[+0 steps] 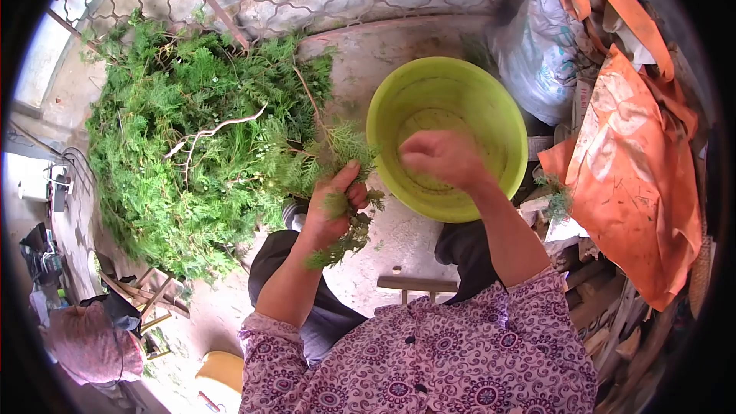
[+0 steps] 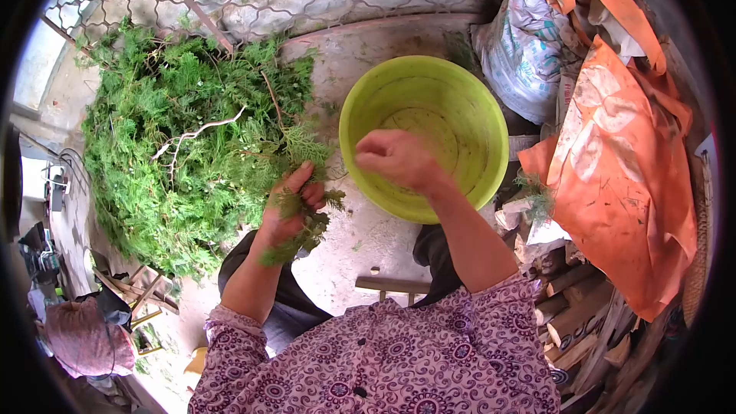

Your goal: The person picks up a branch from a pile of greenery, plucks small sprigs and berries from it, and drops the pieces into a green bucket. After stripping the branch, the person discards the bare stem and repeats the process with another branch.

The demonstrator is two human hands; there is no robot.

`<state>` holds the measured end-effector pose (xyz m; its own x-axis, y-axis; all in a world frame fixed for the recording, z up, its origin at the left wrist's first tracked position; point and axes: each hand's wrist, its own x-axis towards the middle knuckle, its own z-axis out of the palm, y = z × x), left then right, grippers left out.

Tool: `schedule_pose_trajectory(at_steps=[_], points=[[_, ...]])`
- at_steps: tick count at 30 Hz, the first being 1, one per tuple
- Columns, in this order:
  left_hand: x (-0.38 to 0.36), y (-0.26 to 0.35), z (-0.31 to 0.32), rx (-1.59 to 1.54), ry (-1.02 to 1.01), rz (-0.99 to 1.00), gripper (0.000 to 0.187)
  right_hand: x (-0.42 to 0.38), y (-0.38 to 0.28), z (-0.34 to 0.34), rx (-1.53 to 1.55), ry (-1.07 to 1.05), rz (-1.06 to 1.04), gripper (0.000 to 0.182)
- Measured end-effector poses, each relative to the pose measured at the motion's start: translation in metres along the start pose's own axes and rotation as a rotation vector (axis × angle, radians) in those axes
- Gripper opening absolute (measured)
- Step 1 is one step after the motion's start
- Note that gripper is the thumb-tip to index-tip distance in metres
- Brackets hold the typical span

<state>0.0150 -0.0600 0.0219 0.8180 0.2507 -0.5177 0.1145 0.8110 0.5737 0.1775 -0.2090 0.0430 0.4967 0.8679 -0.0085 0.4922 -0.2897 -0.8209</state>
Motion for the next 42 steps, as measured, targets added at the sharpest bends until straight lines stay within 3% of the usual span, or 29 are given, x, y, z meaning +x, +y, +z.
schedule_pose_trajectory(at_steps=[1, 4, 5, 7, 11, 17, 22, 24, 26, 28, 29, 31, 32, 33, 34, 35, 37, 40, 41, 42], points=[[0.001, -0.001, 0.003, -0.018, 0.020, 0.006, 0.018, 0.000, -0.011, 0.006, 0.350, -0.196, 0.174, 0.024], [0.002, -0.003, 0.007, -0.031, 0.046, 0.015, 0.014, 0.003, -0.018, 0.034, 0.428, -0.348, 0.183, 0.020], [0.003, -0.004, 0.007, -0.031, 0.052, 0.017, 0.013, 0.003, -0.015, 0.041, 0.428, -0.347, 0.181, 0.020], [0.005, -0.006, 0.007, -0.011, 0.033, 0.025, 0.014, 0.003, -0.012, 0.050, 0.866, -0.293, 0.178, 0.019], [0.004, -0.008, 0.013, 0.074, 0.047, 0.006, 0.016, 0.001, -0.011, 0.052, 0.928, -0.247, 0.127, 0.018], [0.005, -0.010, 0.005, 0.016, -0.044, 0.003, 0.014, -0.001, -0.007, 0.050, 0.422, -0.214, 0.094, 0.017], [0.001, -0.004, 0.003, 0.071, -0.136, -0.054, 0.012, -0.002, -0.027, 0.031, 0.953, -0.405, 0.181, 0.016], [-0.001, -0.004, 0.004, 0.019, -0.185, -0.085, 0.012, -0.002, -0.018, 0.032, 0.939, -0.461, 0.147, 0.015], [-0.002, -0.006, 0.005, -0.015, -0.107, -0.028, 0.011, -0.002, -0.012, 0.026, 0.923, -0.517, 0.111, 0.015], [0.003, -0.004, 0.005, 0.122, -0.014, 0.048, 0.012, 0.000, -0.012, 0.009, 0.346, -0.410, -0.001, 0.015], [0.006, -0.005, 0.003, 0.257, 0.080, 0.123, 0.012, 0.001, -0.003, 0.004, 0.345, -0.411, -0.001, 0.015], [0.011, -0.010, -0.006, 0.307, 0.136, 0.187, 0.012, 0.001, 0.018, 0.000, 0.170, -0.134, 0.092, 0.018], [0.015, -0.014, -0.010, 0.451, 0.174, 0.319, 0.013, -0.001, 0.021, 0.000, 0.169, -0.133, 0.092, 0.018], [0.017, -0.015, -0.011, 0.595, 0.212, 0.451, 0.015, -0.001, 0.022, -0.001, -0.101, 0.108, 0.010, 0.022], [0.016, -0.016, -0.011, 0.595, 0.211, 0.451, 0.015, -0.002, 0.021, -0.001, -0.370, 0.348, -0.073, 0.025], [0.016, -0.017, -0.011, 0.746, 0.153, 0.531, 0.018, -0.002, 0.019, -0.001, -0.371, 0.348, -0.073, 0.025], [0.015, -0.018, -0.010, 0.898, 0.092, 0.608, 0.021, 0.002, -0.002, -0.004, 0.344, 0.287, 0.062, 0.027], [0.017, -0.024, -0.006, 1.190, 0.163, 0.719, 0.024, -0.003, -0.040, 0.001, 0.517, 0.326, -0.065, 0.025], [0.019, -0.026, -0.008, 1.193, 0.161, 0.718, 0.024, -0.007, -0.049, 0.001, 0.519, 0.328, -0.064, 0.025], [0.022, -0.028, -0.010, 1.185, 0.151, 0.710, 0.023, -0.012, -0.057, 0.001, 0.359, 0.283, -0.191, 0.027]])
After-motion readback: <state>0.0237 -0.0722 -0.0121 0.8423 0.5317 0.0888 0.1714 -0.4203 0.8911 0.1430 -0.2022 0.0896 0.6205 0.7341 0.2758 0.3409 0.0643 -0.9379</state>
